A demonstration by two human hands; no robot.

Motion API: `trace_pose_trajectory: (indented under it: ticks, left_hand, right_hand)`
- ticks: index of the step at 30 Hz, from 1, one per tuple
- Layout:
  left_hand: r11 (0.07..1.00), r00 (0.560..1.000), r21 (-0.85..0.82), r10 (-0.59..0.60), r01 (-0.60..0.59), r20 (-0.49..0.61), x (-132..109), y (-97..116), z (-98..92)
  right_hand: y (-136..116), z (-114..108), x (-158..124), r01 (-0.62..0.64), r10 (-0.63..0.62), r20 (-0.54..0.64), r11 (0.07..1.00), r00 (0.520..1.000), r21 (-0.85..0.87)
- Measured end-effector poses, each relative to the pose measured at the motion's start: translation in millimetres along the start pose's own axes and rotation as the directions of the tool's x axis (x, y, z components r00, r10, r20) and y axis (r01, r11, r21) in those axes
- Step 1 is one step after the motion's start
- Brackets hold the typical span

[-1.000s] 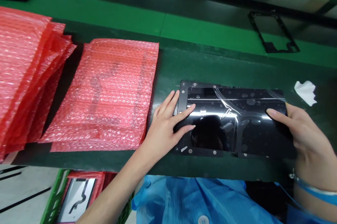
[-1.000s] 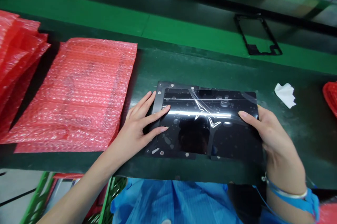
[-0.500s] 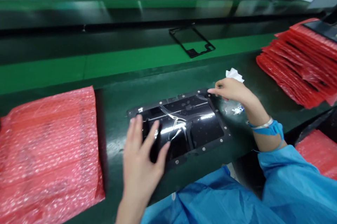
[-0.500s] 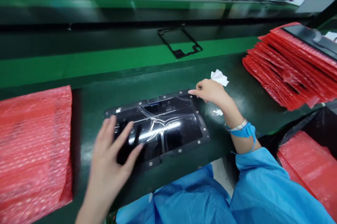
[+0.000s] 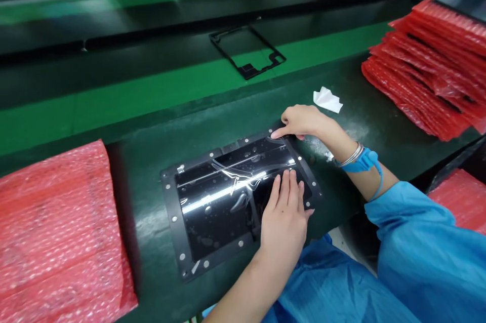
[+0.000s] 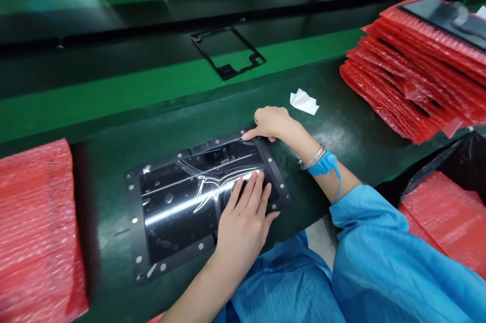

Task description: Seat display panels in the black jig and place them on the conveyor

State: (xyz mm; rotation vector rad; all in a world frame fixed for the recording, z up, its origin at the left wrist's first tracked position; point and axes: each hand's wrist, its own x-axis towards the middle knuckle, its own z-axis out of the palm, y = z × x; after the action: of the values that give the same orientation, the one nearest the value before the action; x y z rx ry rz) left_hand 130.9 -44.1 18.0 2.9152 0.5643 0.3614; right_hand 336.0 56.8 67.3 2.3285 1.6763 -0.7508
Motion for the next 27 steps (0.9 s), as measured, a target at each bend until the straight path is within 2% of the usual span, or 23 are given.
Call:
trace_pose_trajectory:
  ticks: [3,5,6,8,9,11,14,16,18,21,23,25,26,27]
  left_hand:
    - [1.0,1.0,0.006,0.002,-0.002,0.0,3.4,-2.6,-8.2]
    - [0.998,1.0,-0.057,0.016,-0.015,0.02,4.4,-17.3,-17.7]
    - [0.998,1.0,-0.064,-0.015,0.016,0.008,4.7,-28.0,-22.6]
    - [0.986,0.984,-0.002,-0.169,0.169,-0.064,5.1,-52.3,-30.5]
    - [0.964,0.961,0.047,-0.254,0.26,-0.112,5.5,-64.1,-32.7]
    - [0.921,0.92,0.112,-0.35,0.372,-0.178,6.7,-83.5,-33.4]
    - [0.908,0.898,0.094,-0.38,0.408,-0.225,10.0,-98.8,-29.0]
    - [0.894,0.86,0.036,-0.417,0.446,-0.296,12.4,-101.0,-27.0]
    - [0.889,0.815,-0.034,-0.432,0.456,-0.387,13.8,-99.0,-28.9]
    - [0.905,0.76,-0.136,-0.414,0.403,-0.502,10.2,-93.9,-40.8]
    - [0.912,0.754,-0.216,-0.411,0.349,-0.513,1.6,-94.4,-53.0]
    - [0.889,0.737,-0.297,-0.455,0.348,-0.5,-11.9,-101.3,-65.5]
    - [0.859,0.698,-0.346,-0.51,0.379,-0.503,-19.8,-107.2,-70.8]
    - [0.809,0.635,-0.409,-0.585,0.421,-0.504,-27.9,-114.1,-75.0]
  right_hand:
    - [1.5,1.8,-5.5,-0.004,0.006,-0.03,0.998,1.0,0.055]
    - [8.4,6.8,-10.6,0.038,-0.026,-0.071,0.985,0.997,0.171]
    - [12.9,9.9,-13.3,0.071,-0.049,-0.092,0.964,0.995,0.255]
    - [21.6,16.7,-18.8,0.145,-0.091,-0.142,0.885,0.986,0.441]
    - [24.5,20.0,-21.5,0.168,-0.09,-0.172,0.837,0.981,0.521]
    - [26.2,26.2,-25.8,0.183,-0.042,-0.236,0.766,0.971,0.617]
    - [20.0,33.9,-28.1,0.187,0.032,-0.33,0.771,0.943,0.609]
    - [15.0,37.9,-27.5,0.234,0.012,-0.392,0.785,0.92,0.574]
    - [11.9,41.4,-26.7,0.312,-0.037,-0.44,0.758,0.897,0.572]
    - [10.4,47.2,-27.3,0.411,-0.137,-0.422,0.614,0.896,0.674]
    - [9.0,51.9,-28.9,0.423,-0.184,-0.383,0.471,0.905,0.775]
    - [6.3,56.6,-30.9,0.405,-0.176,-0.366,0.325,0.914,0.855]
    - [4.6,58.7,-31.9,0.398,-0.153,-0.369,0.266,0.917,0.878]
    - [2.7,60.4,-32.8,0.394,-0.128,-0.374,0.219,0.918,0.892]
